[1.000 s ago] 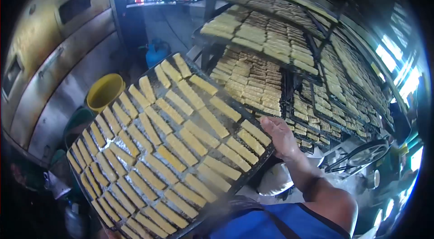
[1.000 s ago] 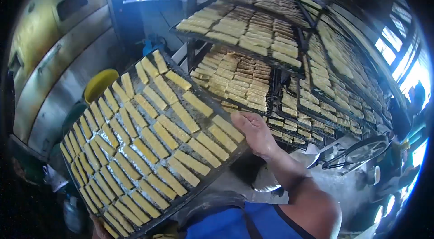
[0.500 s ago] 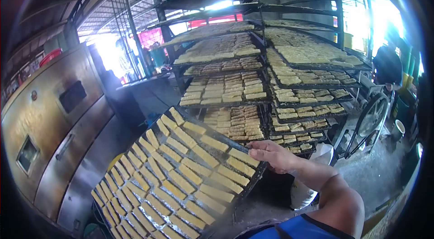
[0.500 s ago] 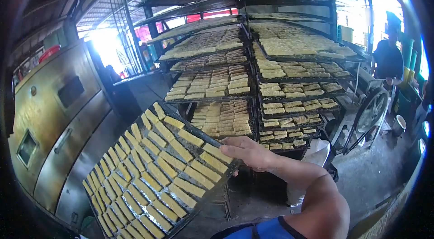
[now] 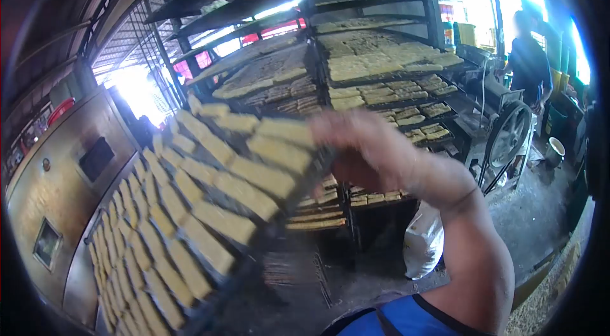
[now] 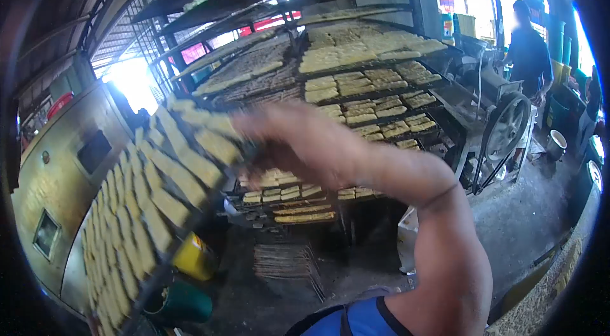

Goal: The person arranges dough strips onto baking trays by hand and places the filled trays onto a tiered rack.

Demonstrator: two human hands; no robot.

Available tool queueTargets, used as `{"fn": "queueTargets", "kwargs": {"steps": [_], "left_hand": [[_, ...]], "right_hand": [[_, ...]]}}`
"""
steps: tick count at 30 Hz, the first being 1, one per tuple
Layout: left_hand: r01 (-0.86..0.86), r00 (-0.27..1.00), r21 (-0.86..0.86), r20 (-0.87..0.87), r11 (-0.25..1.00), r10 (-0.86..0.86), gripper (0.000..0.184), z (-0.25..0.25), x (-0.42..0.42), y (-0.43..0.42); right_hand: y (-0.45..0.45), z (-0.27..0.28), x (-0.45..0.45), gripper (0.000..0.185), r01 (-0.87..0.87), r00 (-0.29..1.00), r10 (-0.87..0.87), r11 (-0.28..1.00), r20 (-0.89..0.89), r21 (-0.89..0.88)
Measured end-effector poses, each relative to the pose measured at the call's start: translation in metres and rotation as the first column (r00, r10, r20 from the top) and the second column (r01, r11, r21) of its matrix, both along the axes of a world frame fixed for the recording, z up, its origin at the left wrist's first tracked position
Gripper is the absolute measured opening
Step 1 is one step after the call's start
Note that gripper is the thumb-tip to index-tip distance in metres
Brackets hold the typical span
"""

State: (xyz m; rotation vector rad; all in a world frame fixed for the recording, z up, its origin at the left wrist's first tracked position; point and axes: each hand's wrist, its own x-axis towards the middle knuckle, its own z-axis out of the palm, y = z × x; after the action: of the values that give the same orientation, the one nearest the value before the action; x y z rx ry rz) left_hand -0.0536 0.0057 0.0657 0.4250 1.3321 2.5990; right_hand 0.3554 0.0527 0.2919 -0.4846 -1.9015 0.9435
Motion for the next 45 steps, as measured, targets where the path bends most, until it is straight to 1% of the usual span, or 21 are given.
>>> {"fn": "queueTargets", "kwargs": {"steps": [2,4,6,8,10,11,13,14,15,18,20,21,23,26,30,34,36,37,38,40,45], "left_hand": [[-0.123,0.982,0.010,-0.147,0.992,0.123,0.042,0.041,-0.028,-0.017],[-0.147,0.951,0.107,-0.258,0.983,0.170,0.043,0.072,-0.013,-0.034],[-0.008,0.927,0.231,-0.363,0.973,0.093,0.045,0.102,0.003,-0.053],[0.210,0.871,0.317,-0.490,0.925,-0.030,0.049,0.128,0.024,-0.077],[0.466,0.765,0.325,-0.615,0.823,-0.191,0.053,0.150,0.046,-0.102],[0.581,0.697,0.309,-0.667,0.753,-0.264,0.055,0.163,0.059,-0.112],[0.742,0.569,0.262,-0.733,0.617,-0.373,0.061,0.195,0.091,-0.133],[0.681,0.681,0.367,-0.636,0.634,-0.363,0.063,0.212,0.111,-0.143],[0.675,0.683,0.357,-0.633,0.646,-0.365,0.063,0.231,0.125,-0.150],[0.879,0.468,0.361,-0.527,0.311,-0.710,0.066,0.271,0.161,-0.172],[0.917,0.246,0.395,-0.455,0.053,-0.856,0.069,0.295,0.182,-0.185],[0.894,0.308,0.438,-0.443,0.096,-0.842,0.075,0.306,0.198,-0.182],[0.901,0.292,0.425,-0.456,0.083,-0.841,0.076,0.325,0.224,-0.181],[0.926,0.308,0.354,-0.511,0.130,-0.802,0.070,0.346,0.247,-0.166],[0.935,0.330,0.310,-0.572,0.175,-0.751,0.063,0.362,0.260,-0.142],[0.918,0.397,0.279,-0.623,0.282,-0.674,0.058,0.372,0.273,-0.121],[0.924,0.379,0.287,-0.615,0.252,-0.692,0.057,0.377,0.279,-0.108],[0.942,0.243,0.332,-0.600,0.039,-0.762,0.051,0.384,0.277,-0.102],[0.942,0.250,0.332,-0.601,0.048,-0.759,0.051,0.386,0.278,-0.096],[0.926,0.376,0.290,-0.638,0.244,-0.672,0.054,0.388,0.302,-0.090],[0.884,0.467,0.309,-0.623,0.350,-0.628,0.050,0.398,0.337,-0.072]], "right_hand": [[0.000,0.043,-0.005,0.038,-0.051,0.981,0.023,0.988,-0.191,-0.143],[-0.002,0.075,0.013,0.039,-0.044,0.981,0.025,0.994,-0.194,-0.098],[-0.001,0.103,0.033,0.037,-0.097,0.989,0.100,0.995,-0.110,0.028],[0.004,0.124,0.057,0.040,-0.184,0.976,0.188,0.982,-0.106,0.040],[-0.009,0.144,0.073,0.036,-0.064,0.978,0.098,0.981,-0.185,0.181],[-0.018,0.165,0.096,0.038,-0.248,0.960,0.249,0.968,-0.129,0.029],[-0.023,0.191,0.130,0.037,-0.267,0.958,0.275,0.959,-0.085,0.093],[-0.026,0.204,0.147,0.037,-0.287,0.955,0.291,0.955,-0.058,0.068],[-0.027,0.215,0.163,0.037,-0.297,0.952,0.300,0.953,-0.064,0.055],[-0.036,0.243,0.212,0.041,-0.379,0.918,0.379,0.925,-0.121,0.024],[-0.032,0.260,0.242,0.047,-0.506,0.844,0.526,0.845,-0.103,0.172],[-0.032,0.270,0.254,0.047,-0.513,0.839,0.533,0.841,-0.106,0.174],[-0.029,0.286,0.277,0.052,-0.402,0.868,0.428,0.903,-0.250,0.151],[-0.015,0.303,0.311,0.054,-0.511,0.802,0.489,0.859,-0.344,0.030],[-0.007,0.305,0.334,0.053,-0.375,0.833,0.401,0.916,-0.380,0.145],[0.020,0.315,0.351,0.048,-0.352,0.799,0.392,0.920,-0.456,0.175],[0.022,0.312,0.350,0.045,-0.274,0.811,0.348,0.936,-0.471,0.220],[0.016,0.306,0.345,0.043,-0.067,0.796,0.129,0.990,-0.592,0.125],[0.010,0.301,0.339,0.043,0.130,0.725,-0.095,0.992,-0.682,0.000],[0.025,0.305,0.345,0.043,0.078,0.789,0.000,0.992,-0.614,0.100],[0.066,0.320,0.358,0.037,0.105,0.787,0.006,0.984,-0.618,0.144]]}}
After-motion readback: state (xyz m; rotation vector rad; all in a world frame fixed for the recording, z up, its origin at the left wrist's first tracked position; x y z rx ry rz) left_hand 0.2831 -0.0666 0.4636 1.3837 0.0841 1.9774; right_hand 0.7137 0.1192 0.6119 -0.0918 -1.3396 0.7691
